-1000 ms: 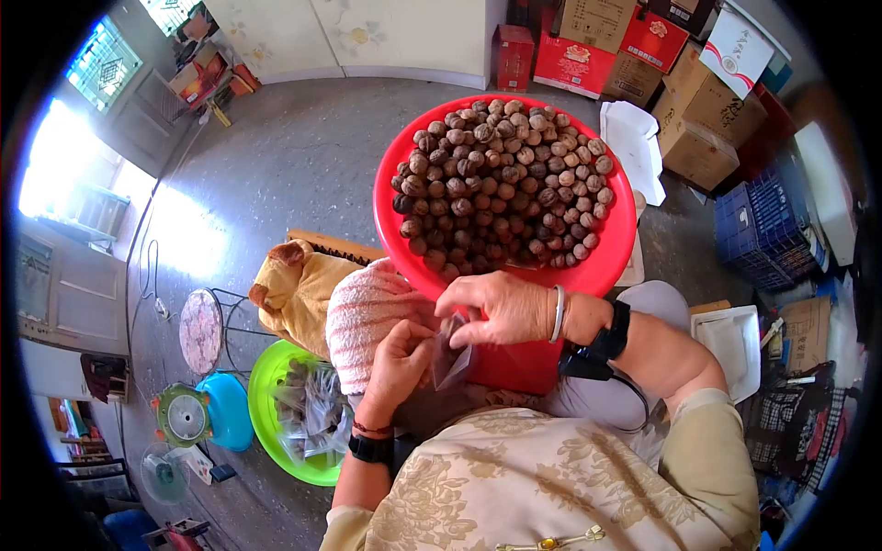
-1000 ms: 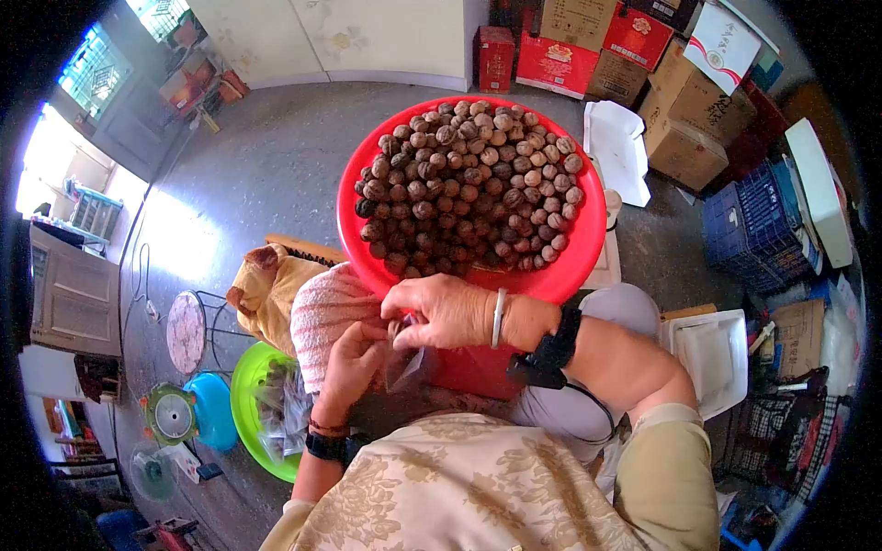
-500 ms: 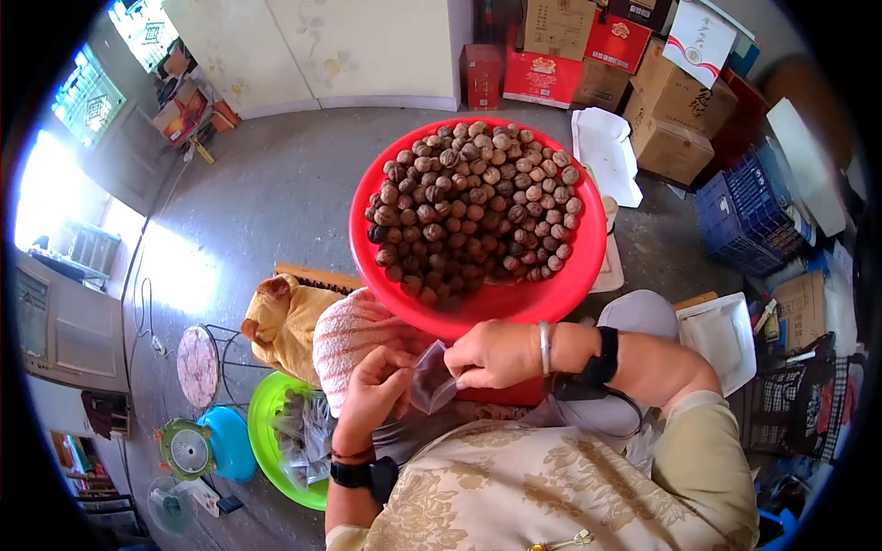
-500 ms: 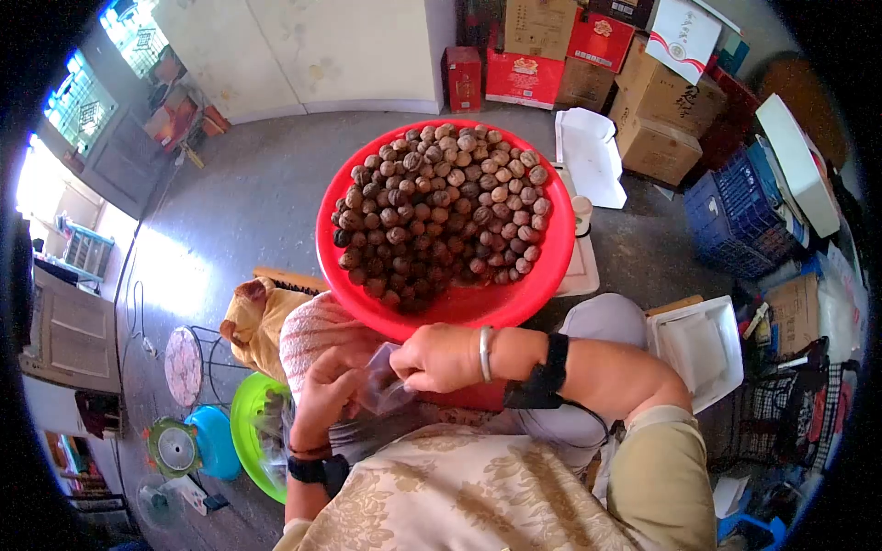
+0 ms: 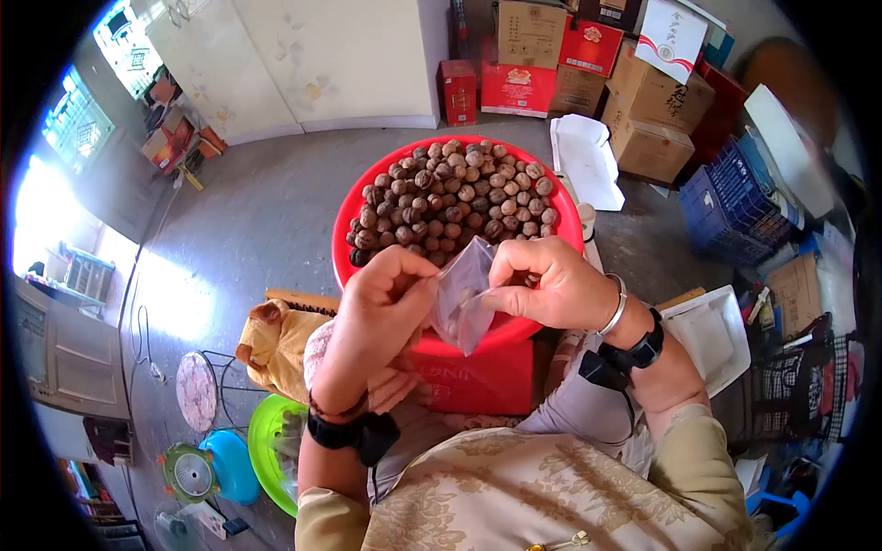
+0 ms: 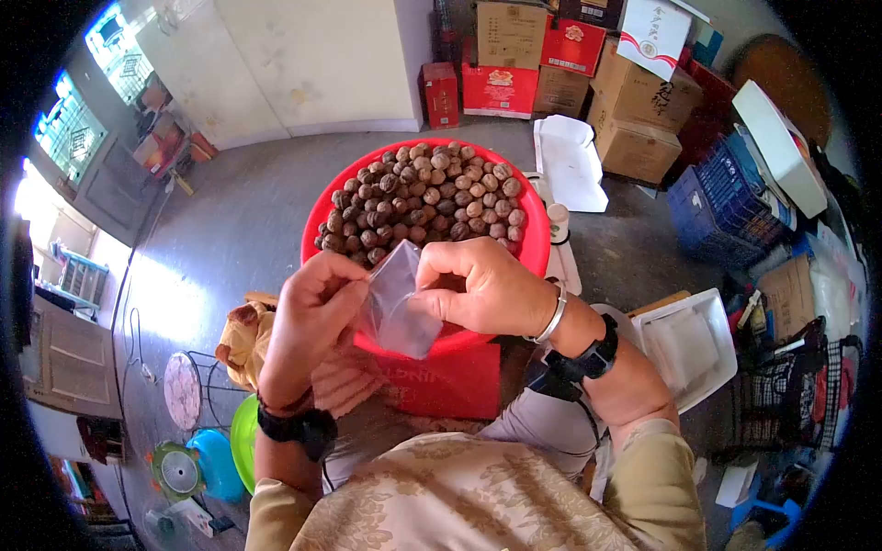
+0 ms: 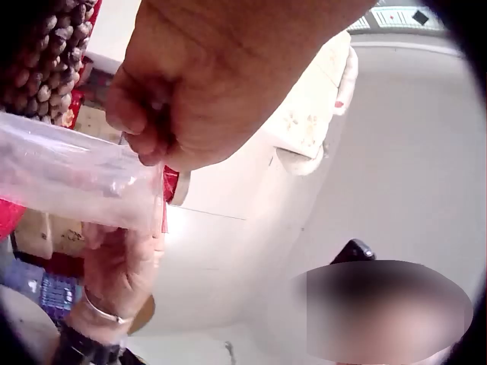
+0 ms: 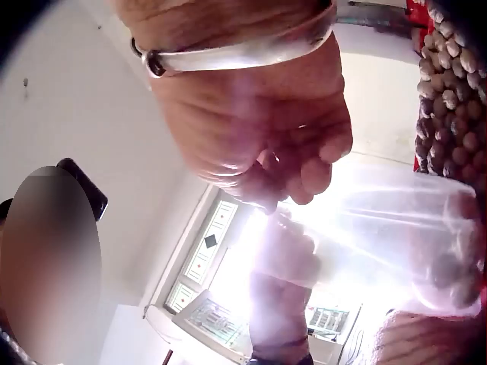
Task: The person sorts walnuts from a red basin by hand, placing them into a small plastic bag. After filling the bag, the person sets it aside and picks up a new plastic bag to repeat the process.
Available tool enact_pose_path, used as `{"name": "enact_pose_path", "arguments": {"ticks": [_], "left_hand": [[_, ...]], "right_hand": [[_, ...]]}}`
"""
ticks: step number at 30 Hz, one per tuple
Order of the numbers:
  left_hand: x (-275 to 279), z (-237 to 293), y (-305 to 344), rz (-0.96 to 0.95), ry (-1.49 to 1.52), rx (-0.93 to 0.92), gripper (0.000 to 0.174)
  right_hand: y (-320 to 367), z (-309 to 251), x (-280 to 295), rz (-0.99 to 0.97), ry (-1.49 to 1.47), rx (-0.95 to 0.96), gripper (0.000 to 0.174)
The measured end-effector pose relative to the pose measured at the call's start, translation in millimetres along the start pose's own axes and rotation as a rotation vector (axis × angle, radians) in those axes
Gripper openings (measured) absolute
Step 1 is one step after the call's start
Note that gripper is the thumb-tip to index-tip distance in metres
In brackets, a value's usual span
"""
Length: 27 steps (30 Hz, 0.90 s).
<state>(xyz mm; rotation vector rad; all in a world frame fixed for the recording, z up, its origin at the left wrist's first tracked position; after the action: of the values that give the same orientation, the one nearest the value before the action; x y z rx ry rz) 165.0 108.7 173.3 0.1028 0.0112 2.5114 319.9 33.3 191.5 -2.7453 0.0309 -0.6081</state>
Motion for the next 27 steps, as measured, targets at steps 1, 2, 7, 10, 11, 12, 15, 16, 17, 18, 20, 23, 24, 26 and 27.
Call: {"name": "enact_pose_path", "arguments": {"ticks": [1,2,7,10,11,12,15,16,17,18,20,23,24,26,27], "left_hand": [[-3.9,-5.0,-9.8,0.000,-0.066,-0.021,0.004],[-5.8,-19.0,-21.0,0.009,-0.033,-0.027,0.008],[-18.6,-82.7,-57.2,-0.039,-0.133,-0.036,0.010],[-28.4,-112.2,-66.8,0.000,-0.138,-0.192,0.012],[-34.0,-115.8,-66.7,-0.014,-0.283,-0.273,0.012],[-38.1,-129.7,-68.7,-0.034,-0.382,-0.276,0.012],[-47.6,-163.6,-67.3,-0.042,-0.491,-0.248,0.013],[-47.8,-170.2,-65.6,-0.028,-0.467,-0.269,0.012],[-47.9,-169.7,-64.1,-0.014,-0.443,-0.289,0.012],[-48.5,-171.3,-63.9,-0.017,-0.442,-0.289,0.012],[-45.5,-169.1,-64.4,0.016,-0.336,-0.275,0.012],[-45.8,-168.5,-64.5,-0.004,-0.318,-0.156,0.011],[-46.5,-168.0,-64.8,-0.009,-0.321,-0.161,0.011],[-47.4,-163.8,-62.5,0.003,-0.354,-0.219,0.011],[-48.1,-163.9,-62.6,0.004,-0.362,-0.225,0.011]], "right_hand": [[1.1,6.1,1.5,0.005,0.003,0.000,0.014],[2.4,14.9,2.0,0.009,0.025,-0.028,0.013],[12.1,64.7,-5.6,0.001,-0.025,-0.236,0.012],[30.2,117.3,-22.4,-0.121,0.169,-0.376,0.018],[38.6,133.1,-28.7,-0.158,0.199,-0.373,0.019],[42.9,135.1,-28.6,-0.154,0.194,-0.430,0.020],[43.6,135.8,-12.7,-0.076,0.170,-0.564,0.023],[44.5,140.4,-3.1,-0.004,0.143,-0.639,0.025],[41.1,139.3,7.0,0.025,0.231,-0.593,0.025],[39.0,139.3,12.5,0.048,0.279,-0.597,0.027],[38.3,142.0,16.4,0.079,0.326,-0.605,0.029],[30.4,148.7,4.8,-0.031,0.500,-0.495,0.043],[28.8,150.6,0.1,-0.040,0.575,-0.467,0.044],[28.0,152.8,-11.1,-0.046,0.630,-0.460,0.047],[25.5,158.9,-16.0,-0.043,0.651,-0.420,0.045]]}}
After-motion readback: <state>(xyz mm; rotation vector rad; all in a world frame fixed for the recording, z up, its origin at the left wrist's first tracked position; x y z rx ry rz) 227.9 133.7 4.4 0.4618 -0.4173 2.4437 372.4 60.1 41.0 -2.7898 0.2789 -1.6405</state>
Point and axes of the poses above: each hand's wrist, its own y-axis away from the middle knuckle, its own x-axis out of the back of the hand, z = x × y, the point moved 9 cm from there along -y, towards the middle knuckle, and after that the axes turned 6 degrees about z, right-handed, at the moved point
